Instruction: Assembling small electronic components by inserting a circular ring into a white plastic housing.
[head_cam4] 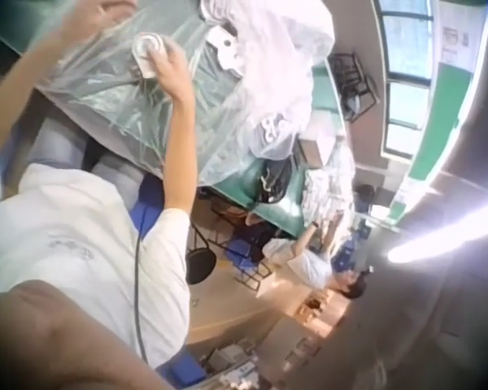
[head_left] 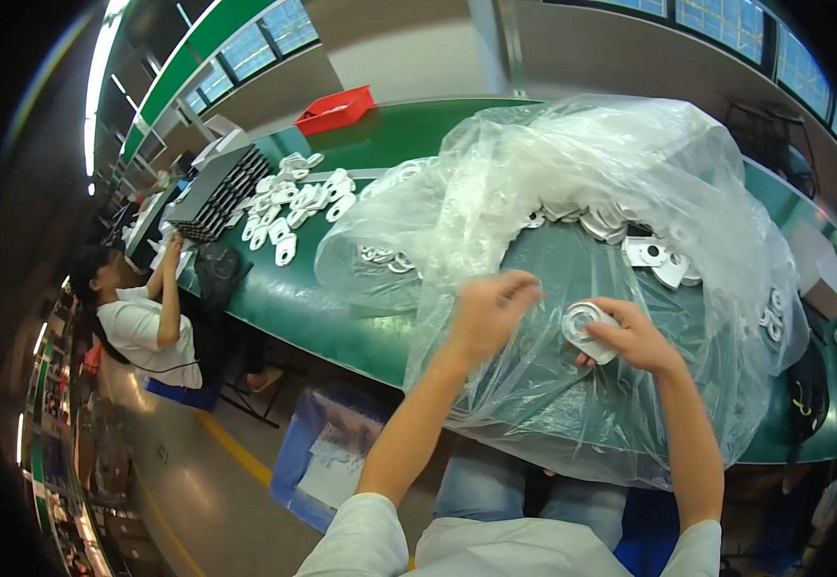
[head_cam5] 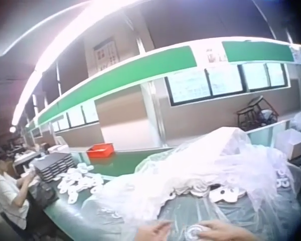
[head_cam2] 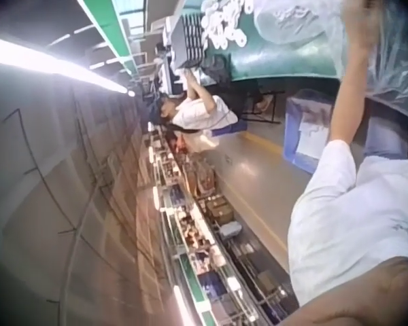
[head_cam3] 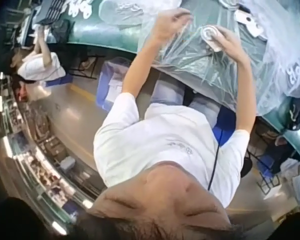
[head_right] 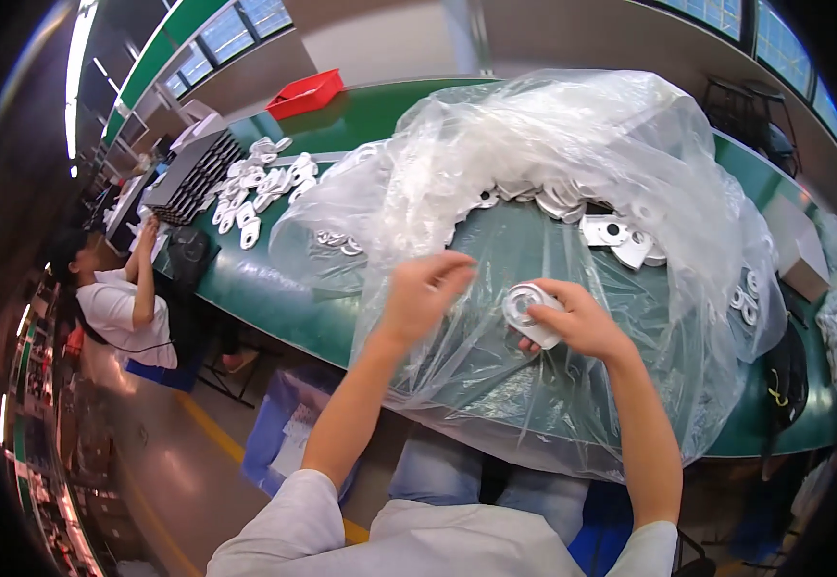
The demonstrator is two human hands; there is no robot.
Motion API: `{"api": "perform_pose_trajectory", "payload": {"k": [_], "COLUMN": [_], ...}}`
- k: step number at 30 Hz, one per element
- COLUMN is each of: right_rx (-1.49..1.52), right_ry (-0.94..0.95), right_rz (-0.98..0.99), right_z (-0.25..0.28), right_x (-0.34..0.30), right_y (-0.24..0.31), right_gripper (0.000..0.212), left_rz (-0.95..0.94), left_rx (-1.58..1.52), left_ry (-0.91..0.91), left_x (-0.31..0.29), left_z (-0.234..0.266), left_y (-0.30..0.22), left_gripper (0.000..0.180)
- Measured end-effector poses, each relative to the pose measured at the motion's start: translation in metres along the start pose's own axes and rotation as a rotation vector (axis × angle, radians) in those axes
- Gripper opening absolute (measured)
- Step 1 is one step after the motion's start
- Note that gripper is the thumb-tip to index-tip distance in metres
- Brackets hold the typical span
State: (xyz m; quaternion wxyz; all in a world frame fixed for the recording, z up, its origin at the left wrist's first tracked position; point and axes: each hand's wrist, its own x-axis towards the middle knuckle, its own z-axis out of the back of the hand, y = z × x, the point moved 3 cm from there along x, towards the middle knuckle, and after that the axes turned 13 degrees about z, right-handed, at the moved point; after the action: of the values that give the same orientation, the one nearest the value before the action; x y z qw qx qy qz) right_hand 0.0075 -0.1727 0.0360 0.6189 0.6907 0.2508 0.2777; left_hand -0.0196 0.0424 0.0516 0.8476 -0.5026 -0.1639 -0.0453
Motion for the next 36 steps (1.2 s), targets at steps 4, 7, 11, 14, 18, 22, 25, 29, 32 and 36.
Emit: {"api": "perform_pose_trajectory", "payload": {"k": [4, 7, 11, 14, 18, 22, 25, 29, 32, 36], "right_rx": [0.037, 0.240, 0.292, 0.297, 0.279, 0.274, 0.272, 0.277, 0.279, 0.249], "right_ry": [-0.142, -0.232, -0.296, -0.308, -0.311, -0.338, -0.347, -0.338, -0.334, -0.386], "right_rz": [0.033, 0.098, 0.097, 0.126, 0.120, 0.120, 0.122, 0.128, 0.131, 0.107], "right_z": [0.012, 0.028, 0.031, 0.033, 0.030, 0.034, 0.031, 0.032, 0.031, 0.031], "right_x": [0.001, -0.001, -0.007, -0.006, -0.001, -0.003, -0.004, -0.003, -0.004, -0.007], "right_y": [-0.021, -0.036, -0.038, -0.040, -0.040, -0.042, -0.039, -0.041, -0.042, -0.037], "right_gripper": [0.024, 0.029, 0.028, 0.028, 0.028, 0.028, 0.029, 0.028, 0.028, 0.027], "left_rz": [0.275, 0.263, 0.176, -0.009, 0.047, 0.454, 0.447, 0.436, 0.487, 0.149], "left_rx": [0.100, 0.380, 0.675, 0.671, 0.276, -0.170, -0.171, -0.211, -0.272, 0.355], "left_ry": [-0.589, -0.462, -0.332, -0.271, -0.437, -0.439, -0.382, -0.377, -0.370, -0.749], "left_x": [0.001, 0.006, 0.020, 0.027, 0.028, 0.030, 0.027, 0.017, 0.003, -0.020], "left_z": [0.102, 0.124, 0.125, 0.139, 0.172, 0.179, 0.180, 0.179, 0.180, 0.174], "left_y": [0.087, 0.109, 0.124, 0.122, 0.134, 0.147, 0.149, 0.149, 0.151, 0.143], "left_gripper": [0.014, 0.017, 0.017, 0.015, 0.013, 0.019, 0.019, 0.019, 0.019, 0.017]}}
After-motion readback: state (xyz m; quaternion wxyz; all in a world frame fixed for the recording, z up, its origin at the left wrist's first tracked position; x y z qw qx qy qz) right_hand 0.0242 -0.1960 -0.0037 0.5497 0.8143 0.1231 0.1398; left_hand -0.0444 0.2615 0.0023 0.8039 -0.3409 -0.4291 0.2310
